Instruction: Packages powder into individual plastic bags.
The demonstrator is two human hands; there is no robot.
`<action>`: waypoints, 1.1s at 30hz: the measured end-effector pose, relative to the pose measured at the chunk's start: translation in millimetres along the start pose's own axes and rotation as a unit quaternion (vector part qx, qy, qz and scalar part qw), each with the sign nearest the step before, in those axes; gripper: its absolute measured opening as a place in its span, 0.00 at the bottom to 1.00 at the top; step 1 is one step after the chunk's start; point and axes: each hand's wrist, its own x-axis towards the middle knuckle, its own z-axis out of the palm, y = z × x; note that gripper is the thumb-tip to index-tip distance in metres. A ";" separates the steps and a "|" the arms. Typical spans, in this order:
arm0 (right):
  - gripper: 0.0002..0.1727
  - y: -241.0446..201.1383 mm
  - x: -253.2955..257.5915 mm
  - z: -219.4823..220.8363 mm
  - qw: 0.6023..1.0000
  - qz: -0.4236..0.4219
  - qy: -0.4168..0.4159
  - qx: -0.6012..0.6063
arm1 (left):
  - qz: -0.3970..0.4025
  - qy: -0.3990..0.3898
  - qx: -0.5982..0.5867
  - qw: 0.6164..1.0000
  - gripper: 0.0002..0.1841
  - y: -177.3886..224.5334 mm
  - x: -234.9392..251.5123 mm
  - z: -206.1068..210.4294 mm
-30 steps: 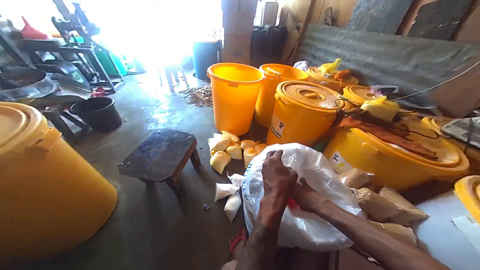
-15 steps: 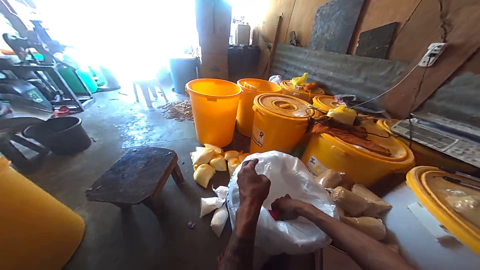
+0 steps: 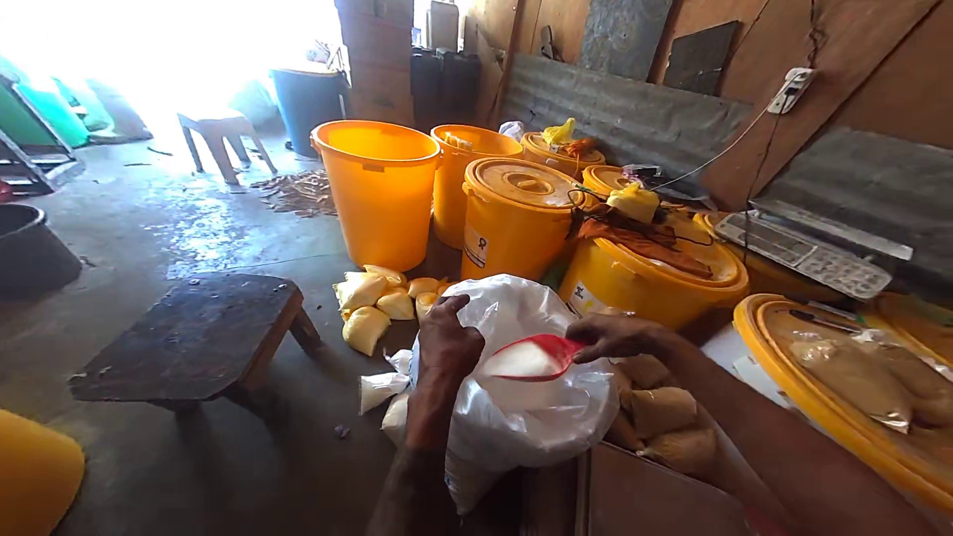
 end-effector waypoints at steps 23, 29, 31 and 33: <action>0.17 -233.5 19.0 -25.6 0.898 0.186 0.089 -0.389 | 0.043 -0.085 -0.025 0.995 0.25 12.1 -0.1 41.8; 0.09 -273.8 15.7 1.5 0.861 0.172 0.125 -0.461 | 0.001 -0.028 -0.060 0.998 0.18 0.0 1.1 36.8; 0.06 -275.0 -2.8 2.2 0.868 0.184 0.154 -0.435 | -0.004 -0.020 -0.082 0.996 0.18 -6.0 4.0 36.3; 0.05 -266.9 -37.8 0.0 0.884 0.186 0.193 -0.383 | -0.029 -0.027 -0.127 0.991 0.21 -7.1 6.9 35.9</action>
